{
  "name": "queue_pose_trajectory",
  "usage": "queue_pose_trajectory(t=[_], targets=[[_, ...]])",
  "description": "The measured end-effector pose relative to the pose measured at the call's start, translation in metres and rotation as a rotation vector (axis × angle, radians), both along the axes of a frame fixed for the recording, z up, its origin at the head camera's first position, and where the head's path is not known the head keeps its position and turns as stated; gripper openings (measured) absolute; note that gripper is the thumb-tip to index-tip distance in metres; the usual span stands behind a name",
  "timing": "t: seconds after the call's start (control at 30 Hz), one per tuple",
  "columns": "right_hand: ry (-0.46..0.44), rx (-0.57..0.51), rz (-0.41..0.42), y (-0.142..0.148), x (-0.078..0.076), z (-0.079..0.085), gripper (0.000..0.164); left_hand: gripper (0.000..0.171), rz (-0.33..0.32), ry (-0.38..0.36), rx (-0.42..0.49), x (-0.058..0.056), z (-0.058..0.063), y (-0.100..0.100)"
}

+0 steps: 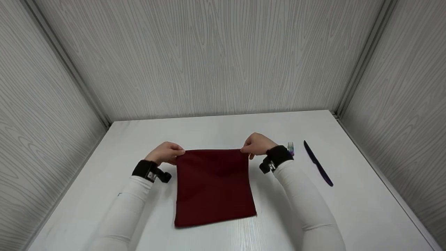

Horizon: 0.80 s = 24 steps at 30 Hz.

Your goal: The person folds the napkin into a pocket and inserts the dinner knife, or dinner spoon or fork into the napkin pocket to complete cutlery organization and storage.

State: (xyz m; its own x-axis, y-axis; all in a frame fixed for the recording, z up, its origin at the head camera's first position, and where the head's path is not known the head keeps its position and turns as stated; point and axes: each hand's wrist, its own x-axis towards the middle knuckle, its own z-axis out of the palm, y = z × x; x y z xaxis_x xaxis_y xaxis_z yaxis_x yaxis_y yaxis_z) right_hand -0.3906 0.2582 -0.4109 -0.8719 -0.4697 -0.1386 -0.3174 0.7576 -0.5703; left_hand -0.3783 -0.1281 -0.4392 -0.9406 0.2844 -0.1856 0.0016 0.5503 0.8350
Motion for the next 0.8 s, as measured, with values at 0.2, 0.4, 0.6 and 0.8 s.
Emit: queue_pose_trajectory(t=[0.2, 0.4, 0.6, 0.8], targets=[[0.037, 0.036, -0.088, -0.015, -0.034, -0.035, 0.027, 0.03, 0.117, 0.038, -0.176, -0.03, -0.023, 0.012], [0.068, 0.036, -0.174, -0.028, -0.049, -0.054, 0.029, 0.029, 0.22, 0.116, -0.285, -0.046, -0.036, 0.023], [0.151, -0.012, -0.311, -0.04, -0.05, -0.072, 0.036, 0.037, 0.44, 0.14, -0.2, -0.05, -0.044, 0.032], [0.133, -0.321, -0.433, -0.051, -0.035, -0.072, 0.037, 0.034, 0.463, 0.118, 0.087, -0.033, -0.037, 0.042]])
